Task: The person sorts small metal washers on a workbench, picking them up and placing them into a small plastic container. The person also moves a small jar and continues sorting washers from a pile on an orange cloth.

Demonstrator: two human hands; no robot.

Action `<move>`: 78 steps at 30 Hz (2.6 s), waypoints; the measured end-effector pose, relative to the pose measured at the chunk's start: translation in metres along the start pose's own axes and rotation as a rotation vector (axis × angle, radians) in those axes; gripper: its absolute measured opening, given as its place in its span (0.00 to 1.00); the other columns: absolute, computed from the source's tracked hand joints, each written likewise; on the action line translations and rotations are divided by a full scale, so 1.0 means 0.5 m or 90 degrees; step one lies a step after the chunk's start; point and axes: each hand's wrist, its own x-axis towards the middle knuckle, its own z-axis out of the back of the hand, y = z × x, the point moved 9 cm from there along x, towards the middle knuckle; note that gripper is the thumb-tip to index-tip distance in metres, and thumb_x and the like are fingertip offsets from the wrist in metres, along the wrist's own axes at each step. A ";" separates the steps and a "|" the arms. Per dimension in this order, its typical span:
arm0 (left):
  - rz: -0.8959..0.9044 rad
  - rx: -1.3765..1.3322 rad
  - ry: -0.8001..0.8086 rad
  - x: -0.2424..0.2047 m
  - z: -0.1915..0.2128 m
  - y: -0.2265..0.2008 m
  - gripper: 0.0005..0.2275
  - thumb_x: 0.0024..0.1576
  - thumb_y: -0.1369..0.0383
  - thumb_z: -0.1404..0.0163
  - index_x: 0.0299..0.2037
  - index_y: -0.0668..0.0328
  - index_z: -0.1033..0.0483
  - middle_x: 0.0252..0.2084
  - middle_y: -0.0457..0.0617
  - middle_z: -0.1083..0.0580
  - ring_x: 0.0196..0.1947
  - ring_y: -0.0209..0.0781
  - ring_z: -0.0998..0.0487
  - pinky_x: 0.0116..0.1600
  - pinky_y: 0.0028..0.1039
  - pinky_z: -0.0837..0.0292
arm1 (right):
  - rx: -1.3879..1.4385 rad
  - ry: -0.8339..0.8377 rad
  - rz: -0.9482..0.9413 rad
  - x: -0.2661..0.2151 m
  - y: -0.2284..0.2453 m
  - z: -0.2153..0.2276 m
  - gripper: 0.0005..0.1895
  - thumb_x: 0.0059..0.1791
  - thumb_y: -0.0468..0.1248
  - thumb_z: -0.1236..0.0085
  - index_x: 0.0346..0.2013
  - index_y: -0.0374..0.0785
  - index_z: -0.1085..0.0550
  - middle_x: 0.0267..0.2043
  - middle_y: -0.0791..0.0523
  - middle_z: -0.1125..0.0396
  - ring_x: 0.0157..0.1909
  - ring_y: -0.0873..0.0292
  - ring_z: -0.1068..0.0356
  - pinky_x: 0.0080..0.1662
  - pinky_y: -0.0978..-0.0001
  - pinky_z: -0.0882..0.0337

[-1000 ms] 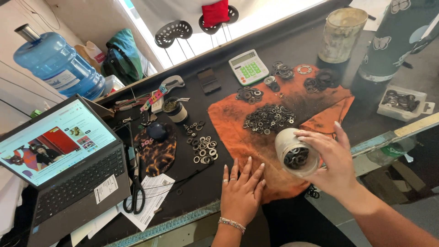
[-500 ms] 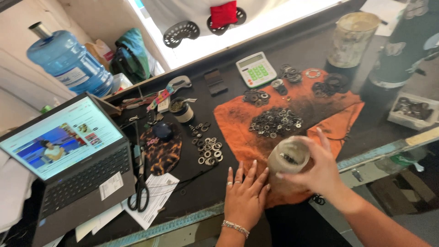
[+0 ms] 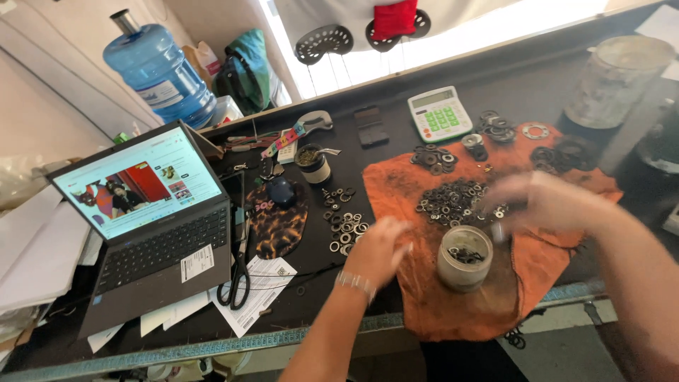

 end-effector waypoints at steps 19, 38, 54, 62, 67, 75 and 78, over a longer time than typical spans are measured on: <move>-0.185 0.124 -0.126 0.242 -0.180 0.018 0.33 0.58 0.39 0.59 0.70 0.45 0.36 0.66 0.50 0.29 0.66 0.50 0.28 0.71 0.46 0.37 | -0.133 -0.166 -0.130 0.179 -0.186 -0.040 0.23 0.49 0.62 0.46 0.50 0.55 0.29 0.32 0.56 0.32 0.40 0.43 0.26 0.42 0.45 0.26; -0.211 0.085 -0.159 0.264 -0.246 0.061 0.10 0.64 0.60 0.52 0.54 0.41 0.27 0.53 0.41 0.27 0.59 0.40 0.25 0.66 0.29 0.29 | -0.009 -0.021 -0.139 0.172 -0.174 -0.057 0.22 0.54 0.59 0.54 0.51 0.49 0.26 0.57 0.51 0.29 0.59 0.36 0.31 0.54 0.36 0.29; -0.157 -0.050 -0.156 0.262 -0.205 0.106 0.09 0.59 0.66 0.47 0.48 0.39 0.17 0.47 0.39 0.20 0.55 0.39 0.22 0.62 0.31 0.28 | -0.015 -0.012 -0.070 0.161 -0.134 -0.061 0.22 0.56 0.62 0.56 0.49 0.53 0.27 0.49 0.58 0.29 0.56 0.48 0.29 0.53 0.47 0.26; -0.092 -0.220 -0.181 0.255 -0.149 0.091 0.07 0.54 0.66 0.40 0.41 0.38 0.14 0.42 0.39 0.17 0.52 0.41 0.19 0.61 0.32 0.26 | -0.004 0.005 -0.064 0.169 -0.149 -0.079 0.19 0.55 0.56 0.51 0.52 0.50 0.25 0.50 0.54 0.28 0.56 0.44 0.29 0.51 0.44 0.26; 0.102 -0.504 -0.120 0.241 -0.114 0.095 0.09 0.50 0.71 0.35 0.40 0.45 0.12 0.37 0.44 0.16 0.40 0.29 0.18 0.47 0.23 0.20 | -0.008 0.028 -0.101 0.170 -0.115 -0.061 0.20 0.54 0.58 0.51 0.51 0.53 0.25 0.51 0.56 0.28 0.58 0.44 0.29 0.53 0.43 0.26; 0.117 -0.884 -0.186 0.218 -0.067 0.059 0.11 0.49 0.79 0.34 0.41 0.67 0.16 0.32 0.52 0.19 0.28 0.28 0.23 0.27 0.12 0.28 | -0.033 0.026 -0.132 0.169 -0.128 -0.063 0.20 0.52 0.61 0.50 0.48 0.55 0.24 0.50 0.60 0.26 0.57 0.47 0.28 0.54 0.43 0.25; 0.115 -0.899 -0.182 0.211 -0.065 0.057 0.11 0.49 0.81 0.35 0.42 0.68 0.16 0.36 0.57 0.17 0.34 0.34 0.18 0.35 0.17 0.20 | -0.031 0.041 -0.140 0.169 -0.124 -0.062 0.21 0.52 0.62 0.49 0.49 0.55 0.24 0.49 0.61 0.26 0.56 0.48 0.27 0.54 0.44 0.25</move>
